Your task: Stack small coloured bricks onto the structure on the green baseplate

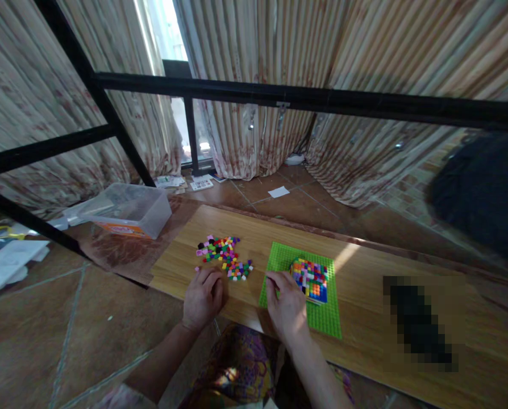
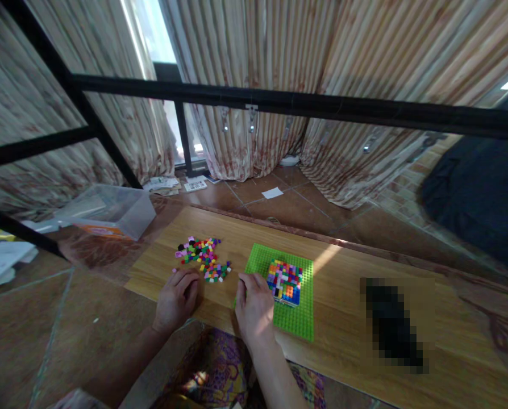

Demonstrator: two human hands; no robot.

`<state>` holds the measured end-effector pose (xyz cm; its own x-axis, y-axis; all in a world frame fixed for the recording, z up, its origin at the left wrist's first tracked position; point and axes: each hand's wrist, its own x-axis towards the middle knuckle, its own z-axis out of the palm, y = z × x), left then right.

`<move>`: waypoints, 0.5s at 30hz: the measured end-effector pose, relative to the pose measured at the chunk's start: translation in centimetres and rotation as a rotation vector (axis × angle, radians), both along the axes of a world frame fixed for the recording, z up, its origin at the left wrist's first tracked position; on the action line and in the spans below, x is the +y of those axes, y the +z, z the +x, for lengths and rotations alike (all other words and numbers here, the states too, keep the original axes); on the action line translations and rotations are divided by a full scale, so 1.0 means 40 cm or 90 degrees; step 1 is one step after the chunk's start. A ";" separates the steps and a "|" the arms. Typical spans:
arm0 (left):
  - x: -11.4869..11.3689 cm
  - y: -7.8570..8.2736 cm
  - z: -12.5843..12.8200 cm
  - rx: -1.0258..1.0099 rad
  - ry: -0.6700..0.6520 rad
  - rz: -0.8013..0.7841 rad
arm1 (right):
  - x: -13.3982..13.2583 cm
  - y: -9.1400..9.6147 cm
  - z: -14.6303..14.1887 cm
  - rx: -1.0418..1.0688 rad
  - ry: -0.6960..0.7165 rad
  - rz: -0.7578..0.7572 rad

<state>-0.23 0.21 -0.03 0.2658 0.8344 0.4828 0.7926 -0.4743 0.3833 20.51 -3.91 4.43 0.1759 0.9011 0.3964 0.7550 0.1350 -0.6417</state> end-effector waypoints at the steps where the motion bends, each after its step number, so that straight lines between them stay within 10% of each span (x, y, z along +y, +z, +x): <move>1: 0.001 0.000 0.001 0.000 0.002 0.005 | -0.022 -0.001 0.016 0.032 -0.007 0.017; 15: 0.009 -0.006 -0.004 0.016 0.005 0.037 | -0.061 -0.026 0.258 0.058 -0.213 0.031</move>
